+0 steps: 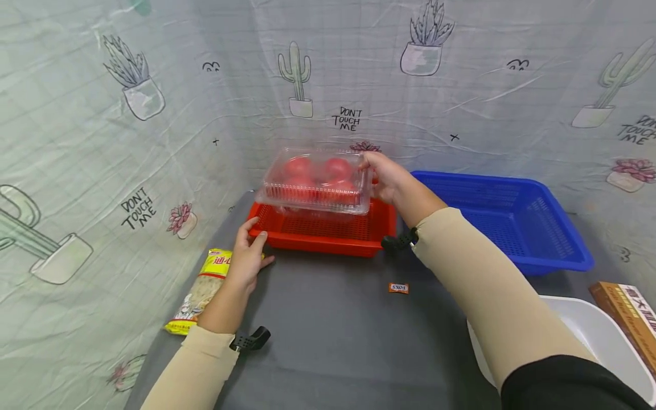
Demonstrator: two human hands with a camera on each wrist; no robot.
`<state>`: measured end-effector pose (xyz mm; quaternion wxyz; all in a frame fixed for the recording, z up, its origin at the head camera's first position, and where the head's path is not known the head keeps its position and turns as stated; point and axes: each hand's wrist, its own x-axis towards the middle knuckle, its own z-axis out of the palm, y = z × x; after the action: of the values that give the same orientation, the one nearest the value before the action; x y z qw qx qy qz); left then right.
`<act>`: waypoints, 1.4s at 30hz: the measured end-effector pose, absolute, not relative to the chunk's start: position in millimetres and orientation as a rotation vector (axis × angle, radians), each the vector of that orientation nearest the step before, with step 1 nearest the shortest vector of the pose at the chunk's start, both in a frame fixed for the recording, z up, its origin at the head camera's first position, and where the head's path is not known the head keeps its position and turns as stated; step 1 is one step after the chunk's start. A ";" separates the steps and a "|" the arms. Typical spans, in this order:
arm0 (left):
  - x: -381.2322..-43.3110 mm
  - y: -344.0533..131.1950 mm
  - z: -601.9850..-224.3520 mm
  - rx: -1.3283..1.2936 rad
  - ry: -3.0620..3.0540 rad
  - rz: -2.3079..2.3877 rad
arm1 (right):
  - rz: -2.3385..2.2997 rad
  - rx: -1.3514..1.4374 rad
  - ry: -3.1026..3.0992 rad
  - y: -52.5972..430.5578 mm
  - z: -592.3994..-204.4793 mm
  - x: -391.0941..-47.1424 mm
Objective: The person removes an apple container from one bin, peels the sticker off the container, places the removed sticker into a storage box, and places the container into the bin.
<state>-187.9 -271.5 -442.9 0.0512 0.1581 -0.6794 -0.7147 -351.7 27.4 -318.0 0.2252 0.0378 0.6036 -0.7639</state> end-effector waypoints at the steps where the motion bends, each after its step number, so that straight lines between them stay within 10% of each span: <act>1: -188.3 -271.6 -442.4 0.478 -2.069 -2.169 | -2.110 0.115 1.656 26.3 -320.9 -358.0; 42: -190.8 -276.1 -444.9 0.503 -2.076 -2.178 | -1.811 0.147 1.769 7.9 -405.5 -414.8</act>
<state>-190.8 -276.1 -444.9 0.0454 0.1647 -0.6798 -0.7132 -414.8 7.9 -405.5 0.2981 0.0552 0.6658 -0.6818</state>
